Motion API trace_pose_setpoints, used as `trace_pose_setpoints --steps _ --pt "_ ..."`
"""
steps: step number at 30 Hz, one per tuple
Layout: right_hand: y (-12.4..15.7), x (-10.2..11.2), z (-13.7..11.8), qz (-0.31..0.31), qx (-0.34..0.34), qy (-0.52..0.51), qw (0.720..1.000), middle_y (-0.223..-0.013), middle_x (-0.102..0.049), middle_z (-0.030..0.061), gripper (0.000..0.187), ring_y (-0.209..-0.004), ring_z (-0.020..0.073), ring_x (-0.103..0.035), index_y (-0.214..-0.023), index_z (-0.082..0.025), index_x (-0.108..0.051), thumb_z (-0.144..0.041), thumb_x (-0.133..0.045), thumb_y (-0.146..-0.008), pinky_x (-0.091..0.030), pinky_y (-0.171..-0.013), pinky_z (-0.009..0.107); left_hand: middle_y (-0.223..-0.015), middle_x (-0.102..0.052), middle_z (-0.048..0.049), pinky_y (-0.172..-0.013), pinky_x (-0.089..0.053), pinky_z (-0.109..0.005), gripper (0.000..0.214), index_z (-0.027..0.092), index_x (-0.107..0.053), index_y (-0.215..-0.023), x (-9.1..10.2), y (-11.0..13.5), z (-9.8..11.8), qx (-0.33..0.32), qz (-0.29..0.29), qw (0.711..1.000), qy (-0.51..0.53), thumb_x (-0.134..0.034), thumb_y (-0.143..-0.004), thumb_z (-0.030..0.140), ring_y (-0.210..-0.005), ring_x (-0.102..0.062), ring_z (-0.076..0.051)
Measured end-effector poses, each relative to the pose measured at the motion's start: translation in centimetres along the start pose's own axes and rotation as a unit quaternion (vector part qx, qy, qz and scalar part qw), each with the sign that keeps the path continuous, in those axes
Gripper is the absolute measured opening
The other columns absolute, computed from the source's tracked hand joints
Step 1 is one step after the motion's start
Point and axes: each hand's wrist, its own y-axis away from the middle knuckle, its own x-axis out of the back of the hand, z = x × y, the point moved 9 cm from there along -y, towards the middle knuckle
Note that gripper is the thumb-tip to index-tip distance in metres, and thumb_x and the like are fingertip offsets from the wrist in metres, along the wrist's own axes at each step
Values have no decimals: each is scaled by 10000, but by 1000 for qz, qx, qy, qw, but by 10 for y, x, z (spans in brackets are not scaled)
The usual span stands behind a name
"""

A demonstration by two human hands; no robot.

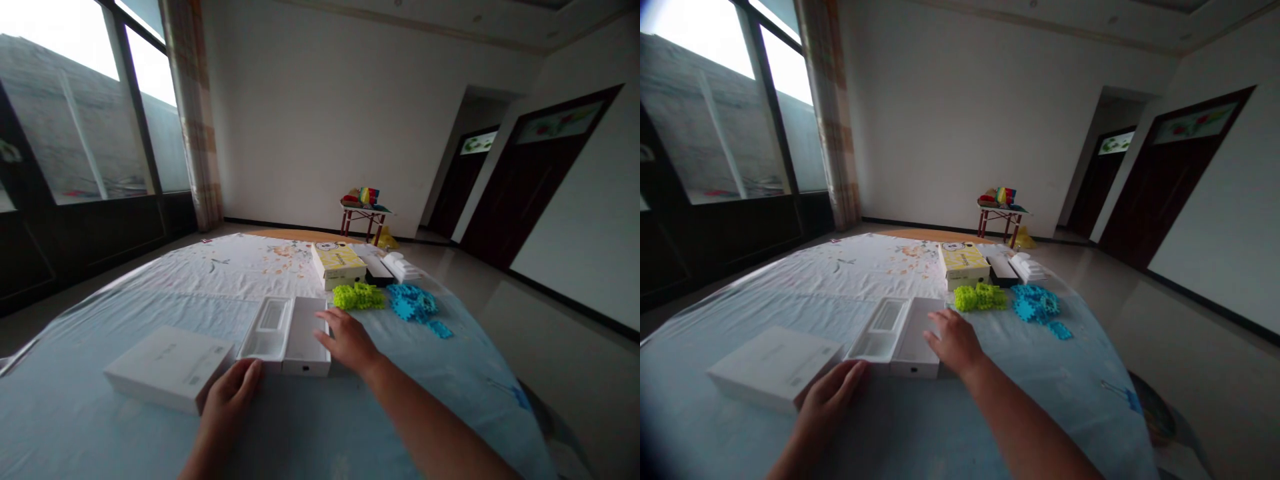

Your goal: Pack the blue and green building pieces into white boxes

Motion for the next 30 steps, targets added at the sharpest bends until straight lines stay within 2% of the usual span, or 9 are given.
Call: trace_pose_setpoints --steps 3,6,9,12,18,22,30 --pt "9 -2 39 2 -69 9 998 -933 -629 85 378 -843 183 -591 -1115 -184 -590 -404 -505 -820 -443 -781 290 -664 -603 4 -548 -407 -204 420 178 -583 -867 -4 2 11 -45 1 998 -54 -545 -688 556 -621 -535 -137" --pt "14 -19 53 -32 -86 -19 996 -773 -645 52 425 -723 168 -600 -1140 -200 -582 -458 -493 -813 -441 -683 263 -699 -614 13 -556 -408 -207 403 206 -530 -948 -5 2 14 -67 14 991 -112 -513 -720 539 -607 -533 -130" --pt "12 -33 49 -52 -78 -60 994 -725 -658 47 453 -678 159 -605 -1157 -183 -574 -470 -473 -821 -432 -640 242 -647 -587 31 -544 -403 -223 463 223 -485 -1068 -4 2 16 -77 32 981 -176 -482 -732 542 -553 -514 -130" --pt "7 -38 41 -46 -64 -77 994 -781 -681 66 423 -709 163 -620 -1113 -162 -604 -442 -471 -825 -436 -662 240 -625 -580 35 -550 -414 -232 520 229 -455 -1160 -6 4 17 -77 31 973 -215 -450 -744 542 -554 -531 -140" --pt "2 -40 35 -38 -48 -77 995 -884 -696 90 362 -797 183 -636 -1049 -154 -636 -386 -465 -830 -440 -729 249 -775 -642 -1 -643 -458 -247 468 224 -516 -1083 -12 1 8 -57 -5 977 -207 -448 -745 540 -684 -589 -160" --pt "0 -41 38 -25 -49 -71 996 -865 -695 87 346 -784 174 -633 -1027 -154 -641 -380 -465 -833 -436 -721 241 -760 -636 0 -682 -467 -248 454 222 -523 -1046 -11 -1 4 -56 -2 980 -192 -463 -735 547 -736 -599 -168" --pt "0 -45 42 -13 -55 -61 997 -855 -680 77 315 -778 156 -619 -981 -164 -648 -377 -457 -849 -422 -728 227 -695 -627 16 -586 -456 -243 493 215 -534 -1055 -13 -2 9 -62 16 972 -225 -513 -693 550 -608 -574 -151"
